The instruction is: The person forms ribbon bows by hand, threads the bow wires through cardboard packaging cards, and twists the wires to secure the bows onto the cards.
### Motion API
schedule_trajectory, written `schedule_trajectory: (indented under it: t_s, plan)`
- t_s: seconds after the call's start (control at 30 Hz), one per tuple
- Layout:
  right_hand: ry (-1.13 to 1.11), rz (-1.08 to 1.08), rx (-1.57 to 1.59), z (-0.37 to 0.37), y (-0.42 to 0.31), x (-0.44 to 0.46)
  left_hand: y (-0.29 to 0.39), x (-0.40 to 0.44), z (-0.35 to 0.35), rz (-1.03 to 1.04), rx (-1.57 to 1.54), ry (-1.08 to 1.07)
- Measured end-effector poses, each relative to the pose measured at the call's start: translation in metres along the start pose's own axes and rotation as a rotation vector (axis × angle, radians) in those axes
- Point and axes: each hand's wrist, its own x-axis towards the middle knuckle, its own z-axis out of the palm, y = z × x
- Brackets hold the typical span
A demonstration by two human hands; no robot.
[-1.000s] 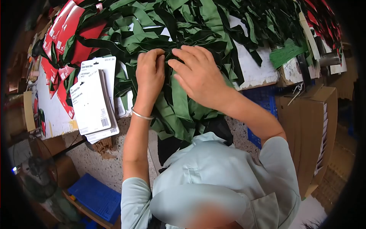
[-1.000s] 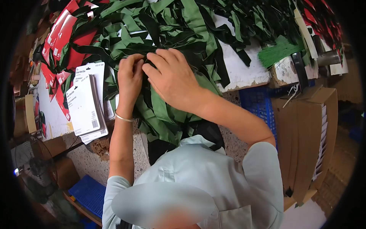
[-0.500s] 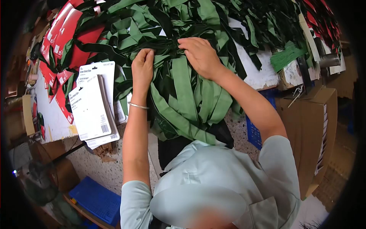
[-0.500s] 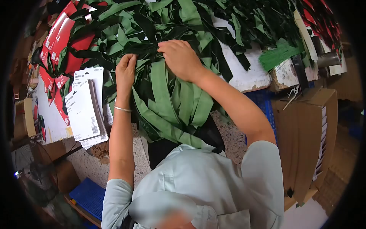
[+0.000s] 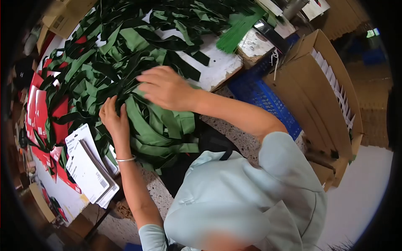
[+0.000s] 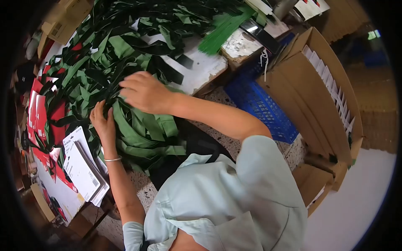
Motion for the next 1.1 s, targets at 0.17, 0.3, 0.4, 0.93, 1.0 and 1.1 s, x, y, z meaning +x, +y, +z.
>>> schedule_trajectory:
  t_s: [0.17,0.3,0.4,0.93,1.0,1.1]
  plan:
    - [0.026,0.085,-0.477,-0.105,0.034,-0.082,0.000,0.003,-0.003,-0.040,-0.032,-0.041]
    - [-0.134,0.194,-0.727,-0.161,0.063,-0.120,0.004,0.001,-0.007,-0.018,-0.036,0.121]
    - [-0.260,0.124,-0.695,-0.170,0.085,-0.128,0.021,0.001,-0.019,0.028,0.004,0.182]
    - [-0.112,-0.140,0.067,-0.006,-0.030,0.049,0.018,0.007,0.002,-0.008,-0.009,0.096]
    - [-0.224,-0.046,0.039,0.014,-0.022,0.044,0.016,0.008,-0.002,-0.007,-0.049,0.057]
    - [-0.258,0.077,0.076,0.013,-0.012,0.042,0.030,0.009,-0.025,0.039,0.013,0.026]
